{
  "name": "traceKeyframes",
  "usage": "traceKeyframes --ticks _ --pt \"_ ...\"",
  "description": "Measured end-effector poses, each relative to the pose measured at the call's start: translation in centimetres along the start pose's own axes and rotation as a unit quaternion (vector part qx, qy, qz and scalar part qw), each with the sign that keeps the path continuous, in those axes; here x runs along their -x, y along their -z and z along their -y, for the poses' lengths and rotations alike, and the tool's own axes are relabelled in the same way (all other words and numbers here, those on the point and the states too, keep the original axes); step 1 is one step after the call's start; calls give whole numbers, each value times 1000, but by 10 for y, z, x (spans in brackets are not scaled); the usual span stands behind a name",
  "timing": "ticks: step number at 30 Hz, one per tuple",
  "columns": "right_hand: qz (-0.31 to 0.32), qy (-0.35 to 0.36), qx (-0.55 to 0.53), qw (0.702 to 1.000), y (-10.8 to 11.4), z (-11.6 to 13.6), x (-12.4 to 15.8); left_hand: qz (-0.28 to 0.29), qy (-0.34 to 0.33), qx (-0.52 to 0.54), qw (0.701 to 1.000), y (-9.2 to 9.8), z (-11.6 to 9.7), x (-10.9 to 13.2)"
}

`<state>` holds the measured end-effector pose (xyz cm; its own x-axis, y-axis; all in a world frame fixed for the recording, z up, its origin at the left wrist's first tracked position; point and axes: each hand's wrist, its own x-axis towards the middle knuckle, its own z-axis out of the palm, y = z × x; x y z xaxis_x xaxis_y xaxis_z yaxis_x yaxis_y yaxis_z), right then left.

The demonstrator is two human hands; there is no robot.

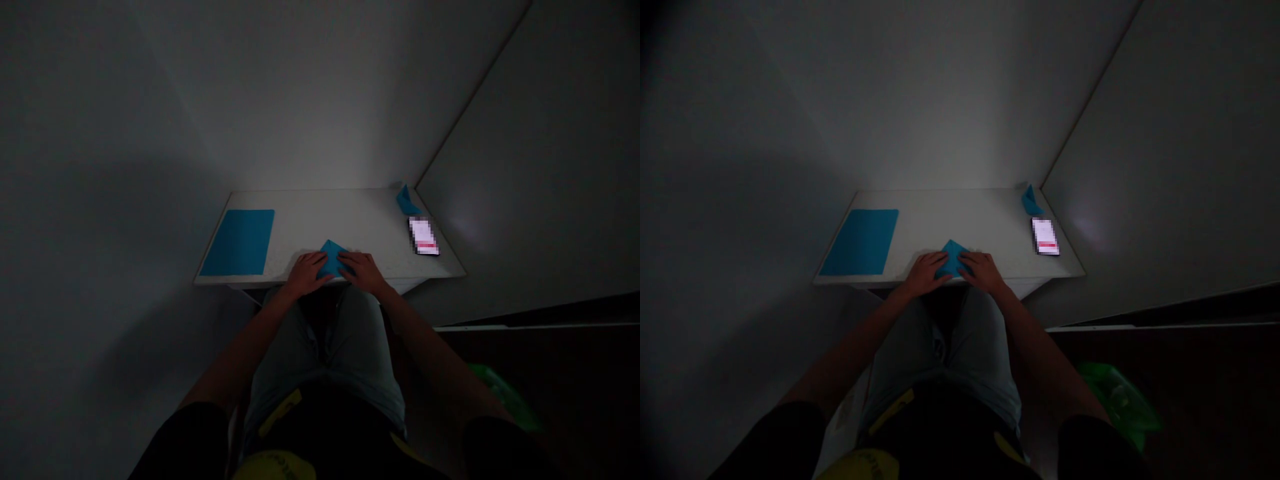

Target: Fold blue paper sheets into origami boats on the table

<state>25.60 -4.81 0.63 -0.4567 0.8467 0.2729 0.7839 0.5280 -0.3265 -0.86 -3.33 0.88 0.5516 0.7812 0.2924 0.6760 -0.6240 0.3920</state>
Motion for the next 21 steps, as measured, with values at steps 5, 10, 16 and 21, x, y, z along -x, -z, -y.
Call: traceKeyframes --ticks 5,10,16,21 --pt "43 12 8 999 9 3 11 26 -29 14 999 8 3 15" --pt "110 26 -16 993 28 -4 2 85 -30 55 994 22 10 10" --pt "149 14 -80 986 39 -15 -16 130 -4 100 986 28 15 -9" --pt "167 -21 -144 975 40 -22 -23 113 38 142 983 27 14 -15"
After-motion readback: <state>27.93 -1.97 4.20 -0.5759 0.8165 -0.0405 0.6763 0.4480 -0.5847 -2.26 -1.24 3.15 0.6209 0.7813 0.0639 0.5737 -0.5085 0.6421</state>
